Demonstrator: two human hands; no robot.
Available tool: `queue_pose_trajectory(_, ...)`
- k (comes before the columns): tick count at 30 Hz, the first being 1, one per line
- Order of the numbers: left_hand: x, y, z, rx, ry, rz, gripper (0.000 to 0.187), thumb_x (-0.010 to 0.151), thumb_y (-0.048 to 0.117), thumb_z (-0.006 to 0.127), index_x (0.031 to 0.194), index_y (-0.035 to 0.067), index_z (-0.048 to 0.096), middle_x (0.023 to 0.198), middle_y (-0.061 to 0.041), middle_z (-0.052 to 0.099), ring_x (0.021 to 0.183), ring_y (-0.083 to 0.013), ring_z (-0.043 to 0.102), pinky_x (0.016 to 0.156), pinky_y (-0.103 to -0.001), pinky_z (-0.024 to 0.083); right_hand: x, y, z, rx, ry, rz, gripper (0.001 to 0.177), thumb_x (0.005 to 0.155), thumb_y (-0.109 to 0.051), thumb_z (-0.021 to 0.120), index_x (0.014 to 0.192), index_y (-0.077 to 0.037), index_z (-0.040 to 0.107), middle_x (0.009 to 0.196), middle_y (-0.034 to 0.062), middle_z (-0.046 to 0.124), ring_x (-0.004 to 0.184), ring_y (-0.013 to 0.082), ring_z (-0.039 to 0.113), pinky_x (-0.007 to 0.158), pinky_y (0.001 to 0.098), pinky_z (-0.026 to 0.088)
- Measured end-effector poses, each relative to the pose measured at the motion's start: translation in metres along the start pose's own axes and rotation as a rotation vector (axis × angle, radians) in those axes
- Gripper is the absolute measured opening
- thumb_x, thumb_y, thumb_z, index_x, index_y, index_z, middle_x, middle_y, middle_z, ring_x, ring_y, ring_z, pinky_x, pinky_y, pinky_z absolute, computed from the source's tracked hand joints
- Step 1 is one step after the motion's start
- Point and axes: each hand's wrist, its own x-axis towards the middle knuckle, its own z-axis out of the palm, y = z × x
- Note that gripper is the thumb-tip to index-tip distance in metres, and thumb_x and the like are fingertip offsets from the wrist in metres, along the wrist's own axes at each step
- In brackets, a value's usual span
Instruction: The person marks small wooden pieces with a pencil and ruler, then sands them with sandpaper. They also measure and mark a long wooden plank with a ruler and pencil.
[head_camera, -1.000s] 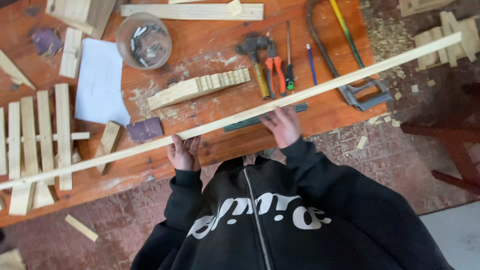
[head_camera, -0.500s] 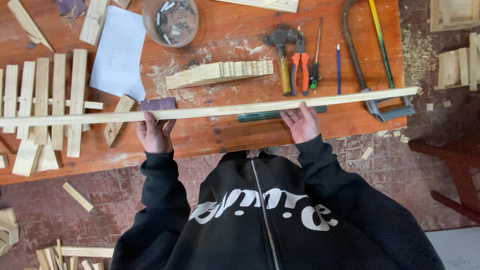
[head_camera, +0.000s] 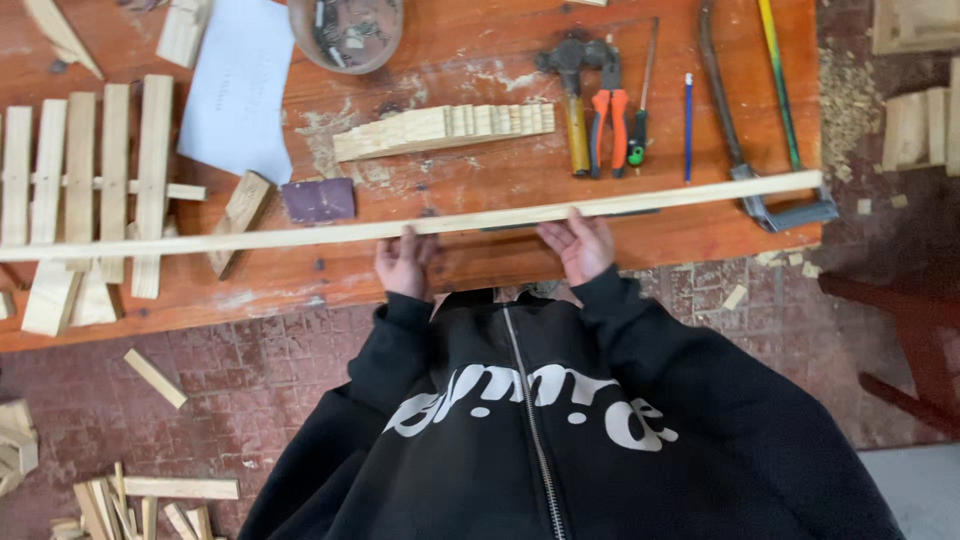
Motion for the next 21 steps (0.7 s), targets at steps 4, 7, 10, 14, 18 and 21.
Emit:
queue_pose_trajectory(4,0.051,-0.030,-0.052,-0.025,0.039,0.070,0.028,0.104,0.011,0.067,0.127,0.004,0.054,0.112,-0.018,0.069,0.097,-0.0375,0.077,0.088,-0.057,0.066,0.008,0.026,-0.001,-0.048,-0.042,0.064,0.036,0.098,-0.015,0.075,0.116,-0.008,0.043,0.105,0.0140,0.068,0.103,0.0421,0.075,0.100,0.0586,0.060)
queue_pose_trajectory(7,0.034,-0.002,-0.047,-0.020,0.036,0.114,0.022,0.105,0.012,0.064,0.122,0.005,0.052,0.116,-0.020,0.071,0.096,-0.0353,0.078,0.084,-0.053,0.069,0.003,0.029,0.002,-0.083,-0.042,0.113,0.042,0.097,-0.013,0.077,0.119,-0.005,0.042,0.107,0.0146,0.067,0.104,0.0396,0.075,0.100,0.0547,0.061)
queue_pose_trajectory(10,0.009,0.027,-0.037,-0.006,0.050,0.126,0.020,0.105,0.013,0.064,0.119,0.007,0.051,0.115,-0.018,0.073,0.096,-0.0319,0.079,0.083,-0.049,0.071,-0.005,0.004,-0.004,-0.054,0.007,0.135,0.048,0.099,-0.021,0.075,0.123,-0.008,0.037,0.119,0.0169,0.060,0.114,0.0423,0.068,0.105,0.0585,0.058)
queue_pose_trajectory(14,0.010,0.035,-0.055,0.005,0.066,0.140,0.020,0.104,0.014,0.065,0.118,0.009,0.051,0.115,-0.017,0.073,0.095,-0.0294,0.079,0.082,-0.046,0.072,-0.013,-0.030,-0.021,-0.086,0.070,0.056,0.039,0.101,-0.025,0.071,0.125,-0.011,0.043,0.122,0.0135,0.061,0.117,0.0361,0.068,0.104,0.0522,0.060)
queue_pose_trajectory(18,0.013,0.034,-0.083,-0.023,0.070,0.123,0.020,0.106,0.012,0.064,0.119,0.004,0.052,0.118,-0.023,0.072,0.100,-0.0361,0.078,0.082,-0.053,0.070,-0.003,-0.048,-0.060,-0.038,0.232,-0.059,0.032,0.091,-0.051,0.077,0.102,-0.024,0.063,0.101,-0.0012,0.071,0.097,0.0213,0.071,0.092,0.0445,0.063)
queue_pose_trajectory(21,0.023,0.016,-0.106,-0.036,0.124,0.124,0.021,0.105,0.012,0.065,0.122,0.005,0.053,0.118,-0.024,0.072,0.100,-0.0388,0.077,0.081,-0.058,0.068,0.024,-0.054,-0.117,-0.032,0.263,-0.096,0.032,0.090,-0.059,0.074,0.094,-0.029,0.066,0.093,-0.0059,0.071,0.092,0.0155,0.070,0.089,0.0389,0.064)
